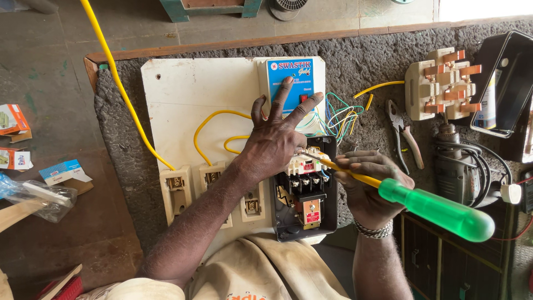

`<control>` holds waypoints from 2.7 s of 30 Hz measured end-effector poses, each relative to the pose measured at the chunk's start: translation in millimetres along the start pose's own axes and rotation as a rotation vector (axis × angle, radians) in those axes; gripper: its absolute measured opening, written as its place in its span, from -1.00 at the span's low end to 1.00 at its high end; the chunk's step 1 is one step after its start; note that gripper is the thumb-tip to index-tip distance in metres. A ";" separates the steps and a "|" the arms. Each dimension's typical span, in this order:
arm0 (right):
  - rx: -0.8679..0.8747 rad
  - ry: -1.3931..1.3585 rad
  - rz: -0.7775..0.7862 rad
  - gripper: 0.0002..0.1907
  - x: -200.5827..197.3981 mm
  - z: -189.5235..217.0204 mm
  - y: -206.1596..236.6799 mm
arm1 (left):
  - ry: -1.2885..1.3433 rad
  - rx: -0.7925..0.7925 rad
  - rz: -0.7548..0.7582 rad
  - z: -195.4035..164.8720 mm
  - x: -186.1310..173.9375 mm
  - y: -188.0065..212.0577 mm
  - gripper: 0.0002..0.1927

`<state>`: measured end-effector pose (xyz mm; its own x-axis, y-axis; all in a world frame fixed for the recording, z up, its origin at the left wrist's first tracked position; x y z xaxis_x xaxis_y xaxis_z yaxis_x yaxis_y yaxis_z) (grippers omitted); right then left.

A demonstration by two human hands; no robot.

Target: The person wires a motor starter control box on a workbench, routing yellow and multicolored wires into the contactor and terminal blocks. They use a screwdriver to tighten terminals, strip and position wire ends by hand, and press components into the enclosure while connecting the wiring.

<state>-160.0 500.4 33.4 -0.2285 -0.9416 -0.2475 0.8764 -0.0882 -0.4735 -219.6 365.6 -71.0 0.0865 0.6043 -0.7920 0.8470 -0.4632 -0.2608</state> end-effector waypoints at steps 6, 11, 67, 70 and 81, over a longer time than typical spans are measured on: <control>0.101 -0.025 -0.002 -0.78 6.1 2.3 -1.3 | 0.009 0.005 -0.018 0.8 -4.6 3.2 -0.78; 0.219 -0.050 0.074 -0.85 8.6 -4.5 4.7 | 0.013 0.002 -0.018 1.6 -6.3 6.3 -0.77; 0.248 0.517 0.571 -0.58 78.7 -13.8 44.7 | -0.081 -0.214 -0.263 56.0 -83.6 68.5 -0.86; 0.297 0.483 0.547 -0.54 75.7 -15.4 47.3 | -0.066 -0.172 -0.299 51.3 -86.1 69.9 -0.94; 0.678 0.088 0.388 -0.46 77.0 -33.7 66.3 | 0.066 -0.304 -0.301 68.1 -82.7 76.4 -0.84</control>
<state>-133.8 433.0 -45.6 0.1389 -0.9190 -0.3690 0.9616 0.0360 0.2722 -197.8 236.0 -63.0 -0.1628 0.7281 -0.6658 0.9547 -0.0541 -0.2927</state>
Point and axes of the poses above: each hand's wrist, its own y-axis away from the middle knuckle, its own x-axis out of the palm, z = x × y, the point moved 10 cm from there along -y, towards the middle knuckle, and after that the axes turned 9 degrees about -z, right-handed, at the moved point
